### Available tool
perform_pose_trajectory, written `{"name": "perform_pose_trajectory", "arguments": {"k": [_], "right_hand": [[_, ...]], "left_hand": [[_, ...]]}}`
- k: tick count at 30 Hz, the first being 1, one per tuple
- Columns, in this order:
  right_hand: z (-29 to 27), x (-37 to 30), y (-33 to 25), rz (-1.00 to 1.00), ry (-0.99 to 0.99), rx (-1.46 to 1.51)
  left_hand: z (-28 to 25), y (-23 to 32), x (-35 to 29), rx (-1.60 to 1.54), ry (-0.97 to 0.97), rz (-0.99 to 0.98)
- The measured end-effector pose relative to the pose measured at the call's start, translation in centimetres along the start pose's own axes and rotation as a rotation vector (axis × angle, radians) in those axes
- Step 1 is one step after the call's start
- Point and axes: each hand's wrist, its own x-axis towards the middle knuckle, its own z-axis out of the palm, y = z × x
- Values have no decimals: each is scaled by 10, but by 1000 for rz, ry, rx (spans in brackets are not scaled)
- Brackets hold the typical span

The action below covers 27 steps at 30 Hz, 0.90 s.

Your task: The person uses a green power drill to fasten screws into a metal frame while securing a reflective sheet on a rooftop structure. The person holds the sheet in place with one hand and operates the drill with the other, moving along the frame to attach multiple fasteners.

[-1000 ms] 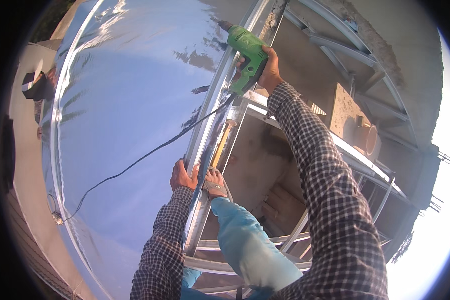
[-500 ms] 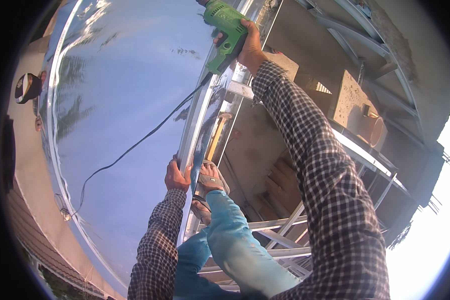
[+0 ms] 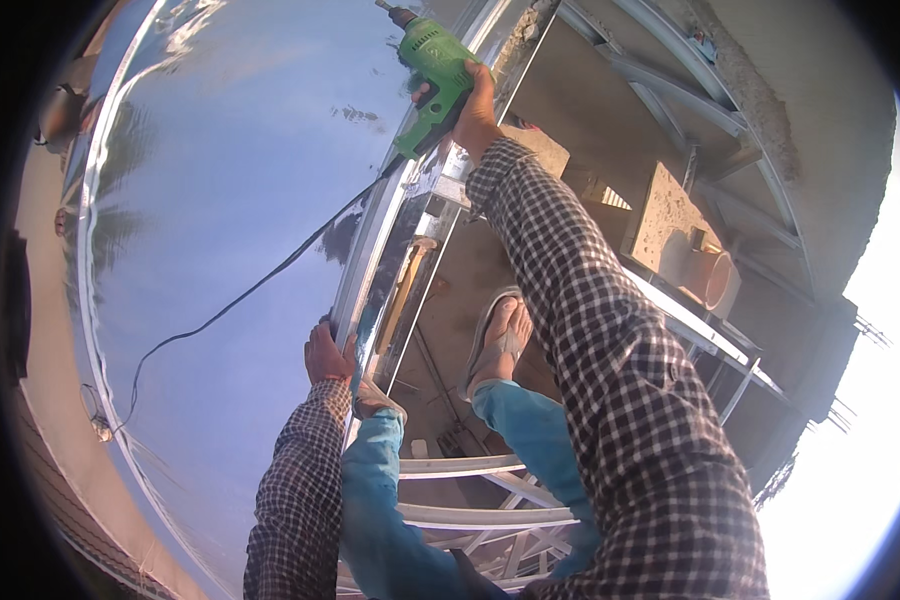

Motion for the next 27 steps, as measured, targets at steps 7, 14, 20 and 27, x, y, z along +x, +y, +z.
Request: {"name": "perform_pose_trajectory", "arguments": {"k": [7,14,20,27], "right_hand": [[17,-4,14,22,15,29],[46,-17,27,29,8,2],[52,-22,38,36,-17,61],[50,-24,27,48,-7,15]], "left_hand": [[1,-24,-11,78,29,-15],[-4,-49,-17,98,98,-67],[-2,-64,-17,57,48,-142],[-1,-54,-15,42,57,-130]]}}
